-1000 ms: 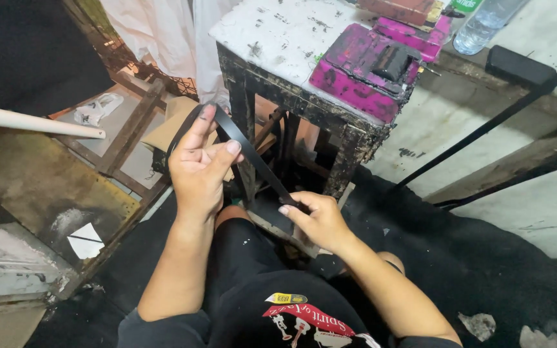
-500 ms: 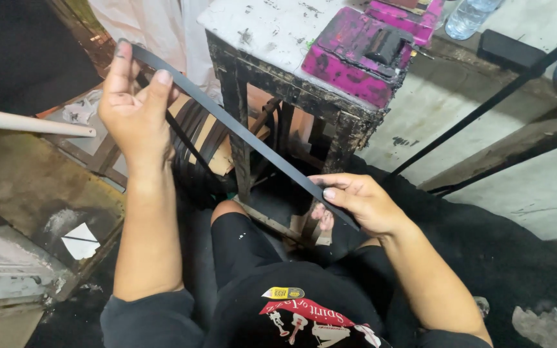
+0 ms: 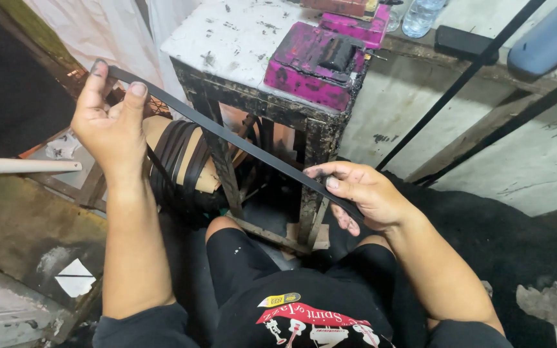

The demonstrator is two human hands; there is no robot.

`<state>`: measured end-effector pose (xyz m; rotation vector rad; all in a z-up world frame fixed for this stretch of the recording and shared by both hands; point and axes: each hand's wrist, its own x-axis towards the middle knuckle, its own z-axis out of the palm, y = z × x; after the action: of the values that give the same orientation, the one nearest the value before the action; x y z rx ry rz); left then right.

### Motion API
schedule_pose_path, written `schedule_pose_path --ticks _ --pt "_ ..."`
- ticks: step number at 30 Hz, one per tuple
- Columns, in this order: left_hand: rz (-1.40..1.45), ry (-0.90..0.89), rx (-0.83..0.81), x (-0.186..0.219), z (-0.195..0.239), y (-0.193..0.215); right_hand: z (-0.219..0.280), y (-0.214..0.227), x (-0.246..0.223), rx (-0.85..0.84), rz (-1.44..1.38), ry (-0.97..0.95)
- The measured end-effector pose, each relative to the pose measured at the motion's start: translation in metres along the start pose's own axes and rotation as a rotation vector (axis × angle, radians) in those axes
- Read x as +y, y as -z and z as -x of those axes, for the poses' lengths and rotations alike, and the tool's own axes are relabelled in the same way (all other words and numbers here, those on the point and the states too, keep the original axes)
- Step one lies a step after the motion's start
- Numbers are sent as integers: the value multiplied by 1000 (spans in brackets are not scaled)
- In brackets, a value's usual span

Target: Applying paint to the edges of leather strips using an edge-inking machine and hanging them on a line to dry.

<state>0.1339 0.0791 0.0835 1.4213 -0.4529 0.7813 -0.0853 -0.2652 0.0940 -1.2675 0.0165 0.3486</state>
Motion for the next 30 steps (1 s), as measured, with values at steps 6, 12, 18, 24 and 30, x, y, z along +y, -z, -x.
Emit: schedule_pose_path --ticks 6,12,18,24,30 --pt "-9 -25 -14 -1 -2 0 -1 4 3 -15 -23 -20" --pt "20 -49 12 4 -2 4 6 10 7 20 71 98" --pt "235 56 126 -10 8 6 19 14 26 288 498 456" --pt "374 198 287 12 23 4 37 6 38 481 1244 944" --pt "559 157 227 8 34 12 42 -3 33 350 1156 1144"
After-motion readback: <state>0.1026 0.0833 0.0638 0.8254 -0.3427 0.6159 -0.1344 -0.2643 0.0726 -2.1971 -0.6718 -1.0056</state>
